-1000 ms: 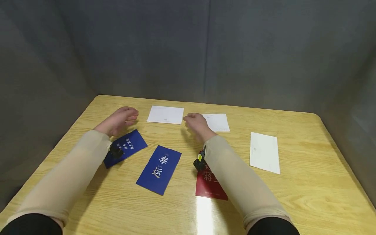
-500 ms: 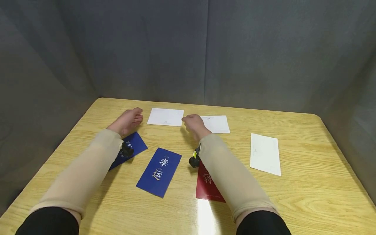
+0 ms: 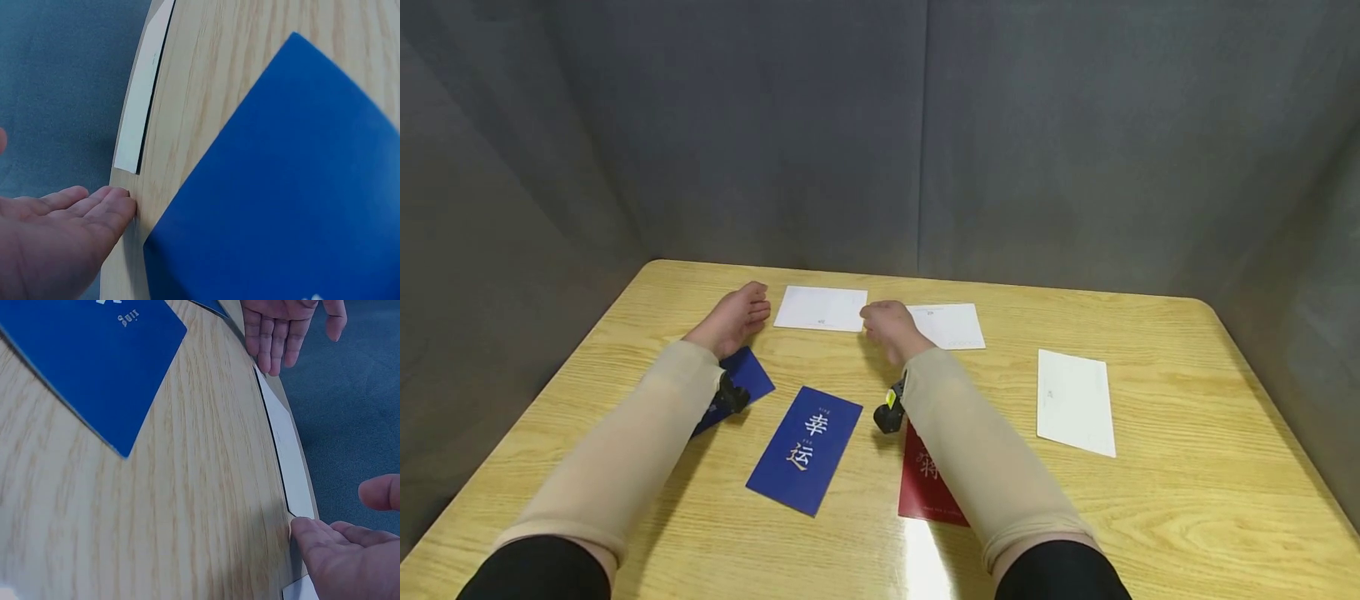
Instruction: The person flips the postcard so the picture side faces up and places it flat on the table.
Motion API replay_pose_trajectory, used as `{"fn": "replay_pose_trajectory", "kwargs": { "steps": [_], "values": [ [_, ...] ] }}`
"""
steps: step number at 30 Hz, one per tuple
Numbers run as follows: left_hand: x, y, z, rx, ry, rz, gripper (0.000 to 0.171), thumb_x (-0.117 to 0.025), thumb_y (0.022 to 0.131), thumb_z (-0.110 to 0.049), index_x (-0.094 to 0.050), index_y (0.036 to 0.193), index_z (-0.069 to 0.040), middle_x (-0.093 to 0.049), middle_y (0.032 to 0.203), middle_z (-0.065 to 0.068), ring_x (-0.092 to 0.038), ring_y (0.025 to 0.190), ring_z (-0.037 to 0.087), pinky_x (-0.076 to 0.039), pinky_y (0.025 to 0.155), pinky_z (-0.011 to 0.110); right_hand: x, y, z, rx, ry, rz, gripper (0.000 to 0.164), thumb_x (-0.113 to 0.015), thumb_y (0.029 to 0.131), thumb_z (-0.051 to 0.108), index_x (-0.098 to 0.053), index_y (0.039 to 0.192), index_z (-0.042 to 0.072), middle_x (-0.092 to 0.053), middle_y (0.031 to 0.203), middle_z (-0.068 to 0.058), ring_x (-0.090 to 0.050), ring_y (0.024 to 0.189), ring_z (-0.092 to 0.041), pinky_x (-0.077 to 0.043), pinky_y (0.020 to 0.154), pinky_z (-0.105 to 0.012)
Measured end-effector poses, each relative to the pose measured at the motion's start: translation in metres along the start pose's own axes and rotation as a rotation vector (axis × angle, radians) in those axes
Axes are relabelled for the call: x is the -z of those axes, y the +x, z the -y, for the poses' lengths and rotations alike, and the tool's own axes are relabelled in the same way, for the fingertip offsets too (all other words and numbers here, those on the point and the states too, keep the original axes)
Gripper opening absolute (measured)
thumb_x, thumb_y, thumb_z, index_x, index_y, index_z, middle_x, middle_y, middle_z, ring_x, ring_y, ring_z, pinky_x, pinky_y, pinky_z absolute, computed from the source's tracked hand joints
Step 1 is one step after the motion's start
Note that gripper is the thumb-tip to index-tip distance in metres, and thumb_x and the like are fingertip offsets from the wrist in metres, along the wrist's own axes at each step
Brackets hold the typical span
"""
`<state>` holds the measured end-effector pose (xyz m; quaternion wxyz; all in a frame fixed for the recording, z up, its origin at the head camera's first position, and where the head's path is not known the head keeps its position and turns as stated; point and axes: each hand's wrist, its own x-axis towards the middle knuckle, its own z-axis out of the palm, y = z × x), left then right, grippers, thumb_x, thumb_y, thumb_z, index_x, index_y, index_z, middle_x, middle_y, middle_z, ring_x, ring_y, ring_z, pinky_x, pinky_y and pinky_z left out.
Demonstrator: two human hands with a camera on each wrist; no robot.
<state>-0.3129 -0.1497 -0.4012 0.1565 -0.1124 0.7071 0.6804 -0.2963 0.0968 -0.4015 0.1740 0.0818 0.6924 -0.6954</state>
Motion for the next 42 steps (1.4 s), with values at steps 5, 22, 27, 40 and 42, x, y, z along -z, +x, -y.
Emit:
{"fn": "replay_pose_trajectory", "kwargs": {
  "steps": [5, 22, 27, 40, 42],
  "values": [
    [-0.003, 0.002, -0.003, -0.003, 0.012, 0.012, 0.070, -0.043, 0.099, -0.033, -0.013, 0.152, 0.001, -0.019, 0.155, 0.016, -0.022, 0.142, 0.025, -0.020, 0.115, 0.032, 0.000, 0.001, 0.002, -0.008, 0.000, 0.009, 0.051, -0.042, 0.099, 0.005, -0.027, 0.146, -0.009, -0.033, 0.147, -0.020, -0.038, 0.130, -0.027, -0.038, 0.106, -0.035],
    [-0.007, -0.007, -0.003, -0.154, 0.521, 0.053, 0.058, -0.044, 0.099, -0.040, -0.041, 0.144, -0.003, -0.034, 0.150, 0.015, -0.032, 0.136, 0.032, -0.028, 0.111, 0.048, 0.004, -0.006, 0.005, 0.024, -0.142, 0.061, 0.051, -0.043, 0.101, 0.008, -0.028, 0.147, -0.006, -0.032, 0.150, -0.020, -0.034, 0.137, -0.031, -0.032, 0.110, -0.035],
    [-0.010, -0.008, -0.004, -0.152, 0.480, 0.044, 0.057, -0.046, 0.099, -0.038, -0.041, 0.143, -0.001, -0.036, 0.148, 0.015, -0.033, 0.135, 0.033, -0.028, 0.110, 0.048, 0.002, -0.006, 0.006, 0.006, -0.121, 0.012, 0.050, -0.044, 0.101, 0.009, -0.031, 0.147, -0.003, -0.037, 0.147, -0.020, -0.038, 0.135, -0.030, -0.035, 0.108, -0.035],
    [-0.014, -0.009, -0.003, -0.093, 0.131, 0.037, 0.060, -0.047, 0.098, -0.024, -0.028, 0.148, 0.005, -0.026, 0.153, 0.018, -0.026, 0.141, 0.028, -0.029, 0.112, 0.034, -0.006, -0.004, 0.000, -0.010, -0.008, -0.151, 0.052, -0.054, 0.095, 0.004, -0.037, 0.143, -0.005, -0.046, 0.138, -0.019, -0.053, 0.119, -0.027, -0.043, 0.100, -0.033],
    [-0.014, -0.009, -0.002, -0.091, 0.109, 0.028, 0.059, -0.048, 0.098, -0.023, -0.030, 0.146, 0.005, -0.030, 0.151, 0.018, -0.029, 0.139, 0.028, -0.030, 0.111, 0.034, -0.007, -0.003, -0.002, -0.011, -0.018, -0.181, 0.054, -0.057, 0.094, 0.004, -0.037, 0.143, -0.004, -0.047, 0.138, -0.019, -0.057, 0.114, -0.025, -0.046, 0.096, -0.032]
  ]
}}
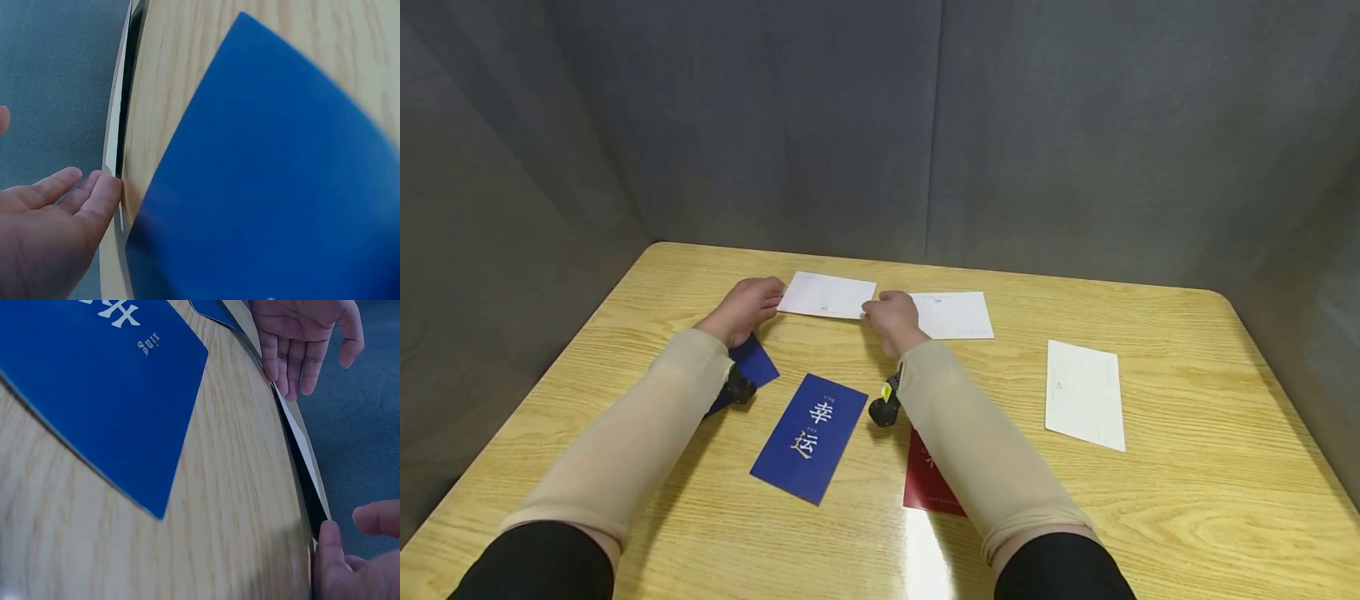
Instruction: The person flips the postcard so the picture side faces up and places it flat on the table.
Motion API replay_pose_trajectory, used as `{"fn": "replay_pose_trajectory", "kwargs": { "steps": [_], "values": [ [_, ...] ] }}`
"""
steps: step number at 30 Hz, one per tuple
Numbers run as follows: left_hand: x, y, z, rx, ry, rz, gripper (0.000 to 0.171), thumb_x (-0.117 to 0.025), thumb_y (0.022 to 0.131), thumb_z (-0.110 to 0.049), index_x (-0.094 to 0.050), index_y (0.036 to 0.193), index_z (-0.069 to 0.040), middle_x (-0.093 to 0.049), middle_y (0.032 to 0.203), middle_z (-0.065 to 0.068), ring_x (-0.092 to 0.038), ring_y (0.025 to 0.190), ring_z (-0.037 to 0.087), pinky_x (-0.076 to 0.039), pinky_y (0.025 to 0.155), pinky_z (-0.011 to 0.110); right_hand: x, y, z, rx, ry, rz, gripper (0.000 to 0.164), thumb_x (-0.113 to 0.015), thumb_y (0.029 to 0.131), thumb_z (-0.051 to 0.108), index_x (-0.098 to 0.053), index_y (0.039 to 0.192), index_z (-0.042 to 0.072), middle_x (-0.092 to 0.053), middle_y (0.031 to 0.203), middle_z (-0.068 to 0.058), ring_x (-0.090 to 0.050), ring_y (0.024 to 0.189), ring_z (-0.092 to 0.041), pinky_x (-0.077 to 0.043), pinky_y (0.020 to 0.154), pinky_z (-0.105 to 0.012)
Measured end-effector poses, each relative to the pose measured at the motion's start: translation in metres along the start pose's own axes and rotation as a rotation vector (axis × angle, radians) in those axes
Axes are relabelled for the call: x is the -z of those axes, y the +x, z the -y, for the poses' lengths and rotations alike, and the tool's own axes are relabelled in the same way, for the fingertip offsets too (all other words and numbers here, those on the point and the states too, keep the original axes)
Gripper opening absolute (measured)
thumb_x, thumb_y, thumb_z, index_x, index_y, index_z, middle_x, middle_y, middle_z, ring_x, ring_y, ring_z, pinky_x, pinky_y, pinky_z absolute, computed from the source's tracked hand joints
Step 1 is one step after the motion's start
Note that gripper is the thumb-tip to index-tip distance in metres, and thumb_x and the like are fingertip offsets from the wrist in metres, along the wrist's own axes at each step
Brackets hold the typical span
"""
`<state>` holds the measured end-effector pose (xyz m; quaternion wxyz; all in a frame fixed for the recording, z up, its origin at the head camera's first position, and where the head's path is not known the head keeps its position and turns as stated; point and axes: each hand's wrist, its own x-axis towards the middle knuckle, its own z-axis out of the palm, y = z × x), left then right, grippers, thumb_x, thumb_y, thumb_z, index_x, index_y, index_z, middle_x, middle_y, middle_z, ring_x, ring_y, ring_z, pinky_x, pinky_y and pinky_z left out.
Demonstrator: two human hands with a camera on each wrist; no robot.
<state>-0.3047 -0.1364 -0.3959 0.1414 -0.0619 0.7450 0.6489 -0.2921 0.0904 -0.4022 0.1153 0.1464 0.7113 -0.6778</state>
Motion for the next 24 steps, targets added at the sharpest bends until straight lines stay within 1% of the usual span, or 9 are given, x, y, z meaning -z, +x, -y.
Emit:
{"fn": "replay_pose_trajectory", "kwargs": {
  "steps": [2, 4, 6, 8, 11, 15, 19, 24],
  "values": [
    [-0.0001, 0.0002, 0.0003, 0.004, -0.015, -0.016, 0.058, -0.049, 0.097, -0.023, -0.032, 0.145, 0.006, -0.034, 0.147, 0.017, -0.033, 0.136, 0.028, -0.031, 0.110, 0.034, -0.0006, 0.0006, -0.0019, 0.005, -0.011, -0.023, 0.053, -0.058, 0.093, 0.003, -0.039, 0.142, -0.005, -0.049, 0.136, -0.020, -0.059, 0.105, -0.023, -0.048, 0.091, -0.030],
    [-0.0002, 0.0005, 0.0005, 0.003, -0.025, -0.028, 0.057, -0.049, 0.096, -0.022, -0.034, 0.143, 0.006, -0.036, 0.145, 0.017, -0.035, 0.134, 0.028, -0.032, 0.110, 0.034, -0.0012, 0.0010, -0.0035, 0.013, -0.022, -0.036, 0.051, -0.059, 0.091, 0.002, -0.043, 0.140, -0.005, -0.052, 0.131, -0.019, -0.058, 0.096, -0.020, -0.049, 0.084, -0.028],
    [-0.0003, 0.0010, 0.0010, 0.006, -0.041, -0.040, 0.055, -0.049, 0.095, -0.022, -0.037, 0.141, 0.006, -0.038, 0.143, 0.017, -0.037, 0.132, 0.027, -0.033, 0.109, 0.034, -0.0020, 0.0001, -0.0044, 0.022, -0.040, -0.047, 0.048, -0.059, 0.090, 0.001, -0.047, 0.136, -0.004, -0.054, 0.127, -0.018, -0.056, 0.090, -0.018, -0.048, 0.080, -0.028],
    [-0.0004, 0.0013, 0.0016, 0.016, -0.056, -0.056, 0.053, -0.049, 0.095, -0.022, -0.039, 0.139, 0.006, -0.039, 0.141, 0.017, -0.039, 0.128, 0.027, -0.035, 0.108, 0.034, -0.0029, -0.0011, -0.0049, 0.030, -0.060, -0.057, 0.043, -0.059, 0.090, 0.001, -0.051, 0.132, -0.003, -0.056, 0.123, -0.017, -0.057, 0.089, -0.019, -0.049, 0.079, -0.028],
    [-0.0003, 0.0014, 0.0033, 0.044, -0.078, -0.078, 0.050, -0.050, 0.095, -0.022, -0.042, 0.136, 0.005, -0.040, 0.136, 0.016, -0.042, 0.119, 0.025, -0.038, 0.104, 0.033, -0.0037, -0.0039, -0.0057, 0.027, -0.075, -0.065, 0.038, -0.059, 0.090, 0.001, -0.056, 0.128, -0.001, -0.056, 0.121, -0.016, -0.060, 0.094, -0.022, -0.051, 0.081, -0.030],
    [0.0021, 0.0008, 0.0058, 0.074, -0.088, -0.086, 0.048, -0.050, 0.095, -0.023, -0.042, 0.135, 0.003, -0.042, 0.128, 0.014, -0.044, 0.106, 0.020, -0.041, 0.098, 0.030, -0.0034, -0.0059, -0.0068, 0.023, -0.072, -0.064, 0.036, -0.059, 0.090, 0.000, -0.058, 0.126, 0.000, -0.056, 0.121, -0.014, -0.061, 0.095, -0.024, -0.051, 0.080, -0.031],
    [0.0050, 0.0011, 0.0067, 0.071, -0.086, -0.081, 0.049, -0.051, 0.095, -0.026, -0.043, 0.134, 0.003, -0.045, 0.119, 0.012, -0.045, 0.097, 0.017, -0.043, 0.089, 0.028, -0.0026, -0.0064, -0.0054, 0.035, -0.070, -0.060, 0.034, -0.058, 0.090, 0.000, -0.059, 0.124, 0.000, -0.057, 0.118, -0.013, -0.061, 0.090, -0.021, -0.050, 0.077, -0.030],
    [0.0064, 0.0015, 0.0062, 0.061, -0.085, -0.061, 0.045, -0.050, 0.095, -0.024, -0.046, 0.129, 0.004, -0.047, 0.109, 0.008, -0.045, 0.090, 0.016, -0.043, 0.079, 0.026, -0.0016, -0.0058, -0.0031, 0.028, -0.066, -0.056, 0.028, -0.058, 0.094, 0.005, -0.061, 0.121, -0.001, -0.060, 0.110, -0.013, -0.059, 0.089, -0.020, -0.052, 0.081, -0.031]
  ]
}}
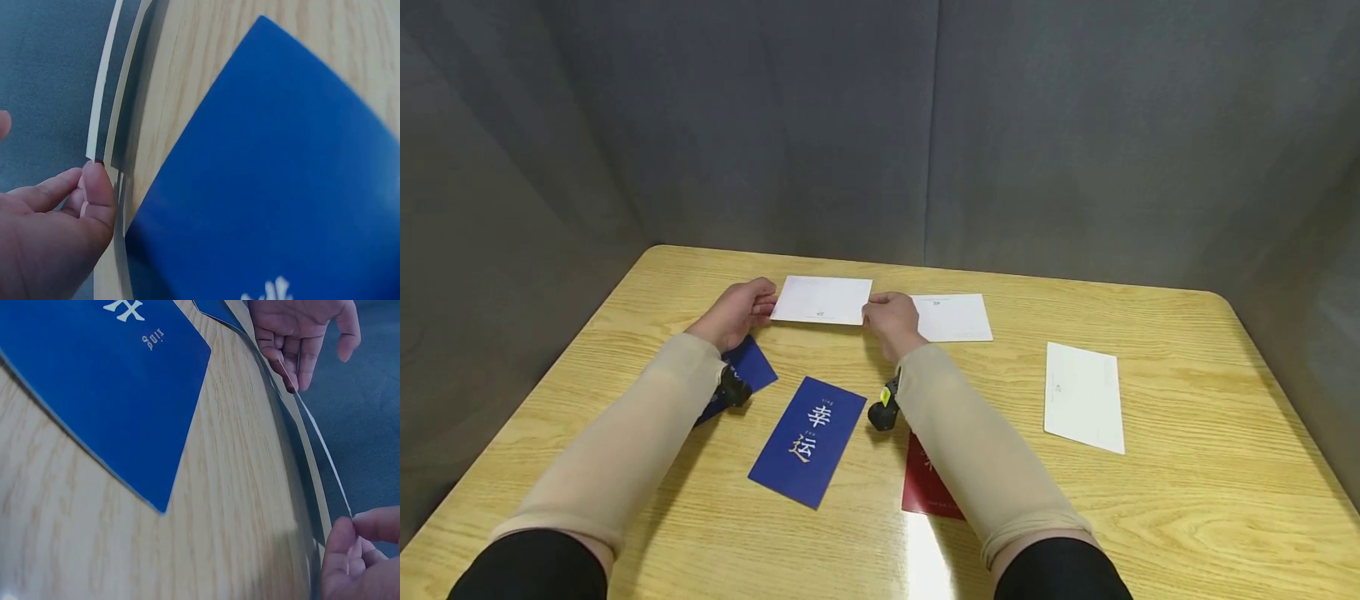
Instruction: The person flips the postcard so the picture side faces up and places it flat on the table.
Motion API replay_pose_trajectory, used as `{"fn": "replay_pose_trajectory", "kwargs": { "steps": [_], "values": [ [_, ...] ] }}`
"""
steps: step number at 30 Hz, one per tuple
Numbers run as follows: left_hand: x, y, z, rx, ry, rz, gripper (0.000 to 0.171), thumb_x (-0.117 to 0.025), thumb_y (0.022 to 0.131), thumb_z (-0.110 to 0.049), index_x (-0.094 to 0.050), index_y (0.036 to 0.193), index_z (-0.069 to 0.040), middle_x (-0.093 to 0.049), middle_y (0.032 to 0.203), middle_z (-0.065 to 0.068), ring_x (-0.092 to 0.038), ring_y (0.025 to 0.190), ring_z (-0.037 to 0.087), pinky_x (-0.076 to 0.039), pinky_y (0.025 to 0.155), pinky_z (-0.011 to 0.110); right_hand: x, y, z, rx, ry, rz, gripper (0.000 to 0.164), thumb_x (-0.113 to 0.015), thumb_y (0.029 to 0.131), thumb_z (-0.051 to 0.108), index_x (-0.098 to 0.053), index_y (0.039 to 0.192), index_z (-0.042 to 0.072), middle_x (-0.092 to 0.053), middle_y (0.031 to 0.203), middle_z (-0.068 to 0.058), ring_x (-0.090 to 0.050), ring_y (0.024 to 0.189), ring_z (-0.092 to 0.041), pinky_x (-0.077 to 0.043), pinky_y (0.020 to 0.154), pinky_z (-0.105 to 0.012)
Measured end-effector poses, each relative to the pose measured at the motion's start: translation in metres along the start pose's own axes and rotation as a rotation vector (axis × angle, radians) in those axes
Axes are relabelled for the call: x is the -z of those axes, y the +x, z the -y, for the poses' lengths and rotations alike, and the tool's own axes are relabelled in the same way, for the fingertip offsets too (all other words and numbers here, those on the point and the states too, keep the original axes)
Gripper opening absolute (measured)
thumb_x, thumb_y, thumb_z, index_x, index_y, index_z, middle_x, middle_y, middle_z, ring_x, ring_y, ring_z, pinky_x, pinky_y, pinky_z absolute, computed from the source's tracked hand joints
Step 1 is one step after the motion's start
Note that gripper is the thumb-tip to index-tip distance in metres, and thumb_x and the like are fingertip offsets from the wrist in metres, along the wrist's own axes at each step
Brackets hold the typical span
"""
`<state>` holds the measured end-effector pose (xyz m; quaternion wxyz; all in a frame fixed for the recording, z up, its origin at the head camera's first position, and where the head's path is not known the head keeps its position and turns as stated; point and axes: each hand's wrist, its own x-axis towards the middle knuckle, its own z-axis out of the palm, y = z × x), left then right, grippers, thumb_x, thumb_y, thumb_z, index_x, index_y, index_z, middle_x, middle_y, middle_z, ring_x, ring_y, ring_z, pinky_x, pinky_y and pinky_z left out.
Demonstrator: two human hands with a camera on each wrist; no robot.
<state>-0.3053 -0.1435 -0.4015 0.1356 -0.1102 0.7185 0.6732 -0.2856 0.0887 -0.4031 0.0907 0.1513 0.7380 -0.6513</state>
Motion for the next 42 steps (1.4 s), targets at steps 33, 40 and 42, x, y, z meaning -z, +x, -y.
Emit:
{"fn": "replay_pose_trajectory", "kwargs": {
  "steps": [33, 40, 42],
  "values": [
    [0.011, -0.010, -0.012, -0.049, -0.161, 0.059, 0.040, -0.040, 0.103, -0.022, -0.047, 0.131, 0.006, -0.052, 0.128, 0.020, -0.050, 0.122, 0.031, -0.039, 0.106, 0.039, 0.004, 0.002, 0.013, 0.059, 0.333, 0.018, 0.026, -0.052, 0.098, 0.006, -0.056, 0.121, -0.006, -0.057, 0.101, -0.011, -0.059, 0.090, -0.018, -0.049, 0.095, -0.035],
    [0.014, -0.009, -0.009, -0.036, -0.114, 0.035, 0.038, -0.040, 0.104, -0.020, -0.052, 0.128, 0.007, -0.057, 0.118, 0.018, -0.059, 0.108, 0.025, -0.046, 0.098, 0.034, 0.007, 0.004, 0.010, 0.074, 0.271, 0.032, 0.032, -0.054, 0.095, 0.000, -0.053, 0.127, -0.008, -0.055, 0.114, -0.016, -0.058, 0.096, -0.022, -0.048, 0.095, -0.035],
    [0.014, -0.008, -0.008, -0.028, -0.082, 0.020, 0.035, -0.044, 0.103, -0.018, -0.055, 0.125, 0.005, -0.060, 0.107, 0.013, -0.062, 0.095, 0.019, -0.051, 0.090, 0.029, 0.008, 0.005, 0.008, 0.075, 0.258, 0.021, 0.031, -0.056, 0.094, -0.001, -0.054, 0.124, -0.006, -0.055, 0.108, -0.013, -0.058, 0.090, -0.019, -0.049, 0.095, -0.035]
  ]
}}
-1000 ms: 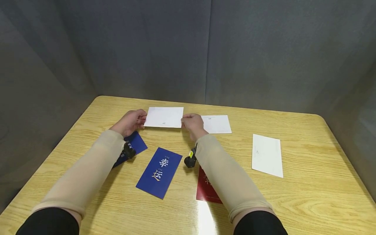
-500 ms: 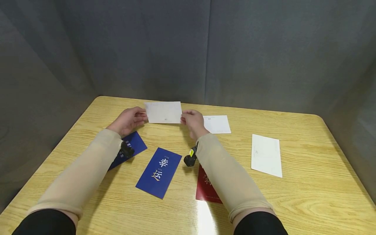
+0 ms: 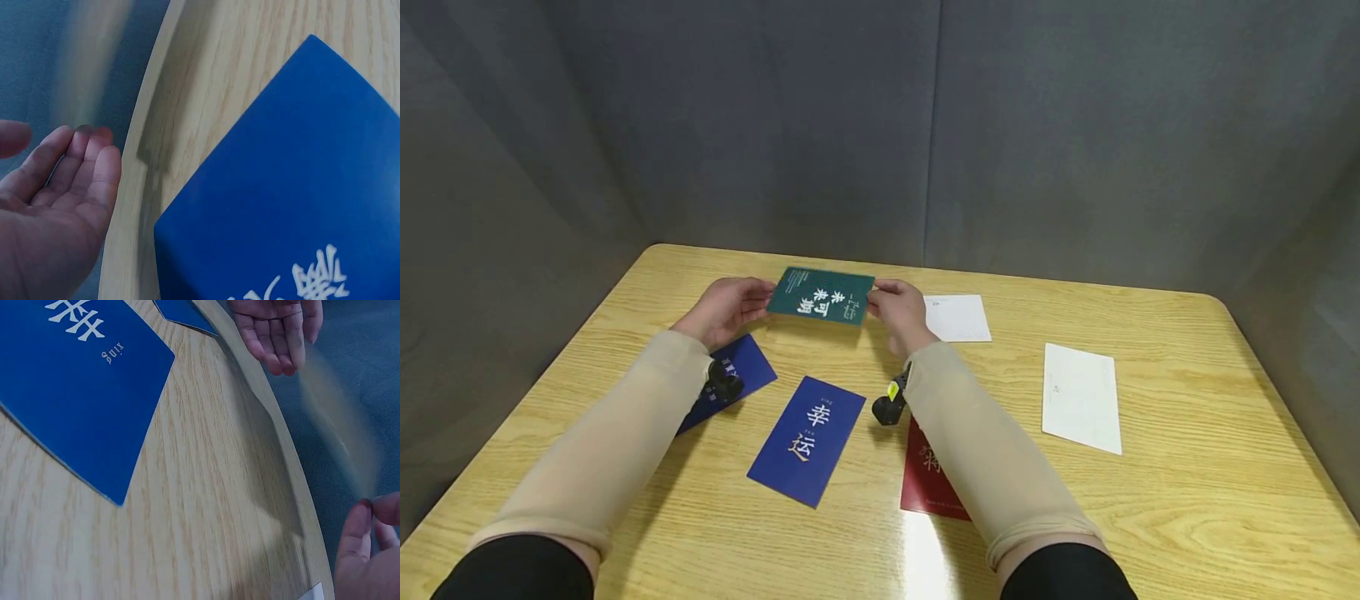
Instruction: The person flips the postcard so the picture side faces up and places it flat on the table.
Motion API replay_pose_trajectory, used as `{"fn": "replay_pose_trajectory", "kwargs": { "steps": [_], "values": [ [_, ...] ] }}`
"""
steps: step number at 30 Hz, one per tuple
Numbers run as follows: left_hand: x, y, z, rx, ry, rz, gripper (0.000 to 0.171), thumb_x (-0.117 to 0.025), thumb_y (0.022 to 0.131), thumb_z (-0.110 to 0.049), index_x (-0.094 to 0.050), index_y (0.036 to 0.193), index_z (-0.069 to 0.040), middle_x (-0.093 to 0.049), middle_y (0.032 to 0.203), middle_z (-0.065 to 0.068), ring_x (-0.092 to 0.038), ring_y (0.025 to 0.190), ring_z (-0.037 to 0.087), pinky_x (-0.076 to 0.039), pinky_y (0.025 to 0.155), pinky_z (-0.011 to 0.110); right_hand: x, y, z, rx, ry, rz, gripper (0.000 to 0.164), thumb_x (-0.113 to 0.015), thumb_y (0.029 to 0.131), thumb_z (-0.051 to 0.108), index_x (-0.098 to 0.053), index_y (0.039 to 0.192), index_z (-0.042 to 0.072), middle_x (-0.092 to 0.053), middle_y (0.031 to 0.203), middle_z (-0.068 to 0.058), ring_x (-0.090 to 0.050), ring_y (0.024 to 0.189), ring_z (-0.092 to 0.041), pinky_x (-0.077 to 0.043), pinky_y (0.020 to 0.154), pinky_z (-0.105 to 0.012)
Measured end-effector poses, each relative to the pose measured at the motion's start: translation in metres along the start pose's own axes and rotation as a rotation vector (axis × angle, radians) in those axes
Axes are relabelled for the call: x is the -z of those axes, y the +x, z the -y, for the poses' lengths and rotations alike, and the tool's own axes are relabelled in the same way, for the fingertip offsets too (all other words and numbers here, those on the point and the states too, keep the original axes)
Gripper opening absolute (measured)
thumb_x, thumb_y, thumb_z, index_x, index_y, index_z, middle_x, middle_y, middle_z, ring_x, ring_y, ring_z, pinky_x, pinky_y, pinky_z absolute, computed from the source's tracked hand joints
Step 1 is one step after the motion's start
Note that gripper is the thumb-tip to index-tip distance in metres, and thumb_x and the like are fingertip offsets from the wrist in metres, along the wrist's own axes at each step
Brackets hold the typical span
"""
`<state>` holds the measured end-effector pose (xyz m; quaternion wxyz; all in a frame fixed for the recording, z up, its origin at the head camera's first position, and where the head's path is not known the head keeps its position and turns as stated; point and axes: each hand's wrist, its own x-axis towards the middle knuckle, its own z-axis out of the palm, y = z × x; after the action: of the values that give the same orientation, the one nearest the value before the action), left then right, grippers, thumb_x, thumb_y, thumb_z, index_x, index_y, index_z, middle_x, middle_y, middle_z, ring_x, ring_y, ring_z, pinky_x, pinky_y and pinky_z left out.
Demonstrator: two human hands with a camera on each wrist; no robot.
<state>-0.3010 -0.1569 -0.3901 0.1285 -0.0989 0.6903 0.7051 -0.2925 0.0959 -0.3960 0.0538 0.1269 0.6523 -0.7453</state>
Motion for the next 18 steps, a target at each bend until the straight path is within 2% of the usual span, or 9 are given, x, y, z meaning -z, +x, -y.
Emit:
{"fn": "replay_pose_trajectory", "kwargs": {
  "steps": [3, 5, 10, 18],
  "values": [
    [-0.0001, 0.0007, 0.0009, 0.004, 0.045, -0.005, 0.033, -0.047, 0.101, -0.015, -0.056, 0.126, 0.005, -0.060, 0.098, 0.008, -0.060, 0.081, 0.011, -0.054, 0.079, 0.023, 0.0012, 0.0011, -0.0020, 0.005, -0.038, -0.015, 0.028, -0.058, 0.092, -0.002, -0.057, 0.120, -0.004, -0.056, 0.103, -0.011, -0.059, 0.084, -0.017, -0.050, 0.092, -0.034],
    [-0.0005, 0.0006, 0.0012, 0.006, 0.065, -0.006, 0.033, -0.048, 0.100, -0.014, -0.056, 0.127, 0.005, -0.059, 0.098, 0.008, -0.060, 0.081, 0.011, -0.054, 0.078, 0.022, 0.0017, 0.0011, -0.0033, 0.014, -0.081, -0.018, 0.026, -0.058, 0.092, -0.001, -0.058, 0.118, -0.003, -0.057, 0.101, -0.010, -0.059, 0.082, -0.017, -0.051, 0.091, -0.035],
    [-0.0013, 0.0009, 0.0013, 0.011, 0.100, -0.005, 0.034, -0.050, 0.100, -0.014, -0.056, 0.126, 0.006, -0.059, 0.101, 0.010, -0.060, 0.083, 0.013, -0.053, 0.084, 0.027, 0.0007, -0.0004, -0.0039, 0.063, -0.160, -0.022, 0.024, -0.057, 0.093, 0.001, -0.060, 0.116, -0.005, -0.058, 0.096, -0.010, -0.059, 0.081, -0.018, -0.052, 0.089, -0.037],
    [-0.0044, 0.0040, 0.0020, 0.031, 0.150, 0.008, 0.033, -0.050, 0.099, -0.015, -0.056, 0.122, 0.008, -0.059, 0.101, 0.010, -0.059, 0.082, 0.014, -0.053, 0.084, 0.027, 0.0003, -0.0013, -0.0054, 0.092, -0.270, -0.024, 0.021, -0.057, 0.094, 0.002, -0.059, 0.113, -0.007, -0.056, 0.095, -0.013, -0.058, 0.085, -0.022, -0.053, 0.086, -0.038]
  ]
}}
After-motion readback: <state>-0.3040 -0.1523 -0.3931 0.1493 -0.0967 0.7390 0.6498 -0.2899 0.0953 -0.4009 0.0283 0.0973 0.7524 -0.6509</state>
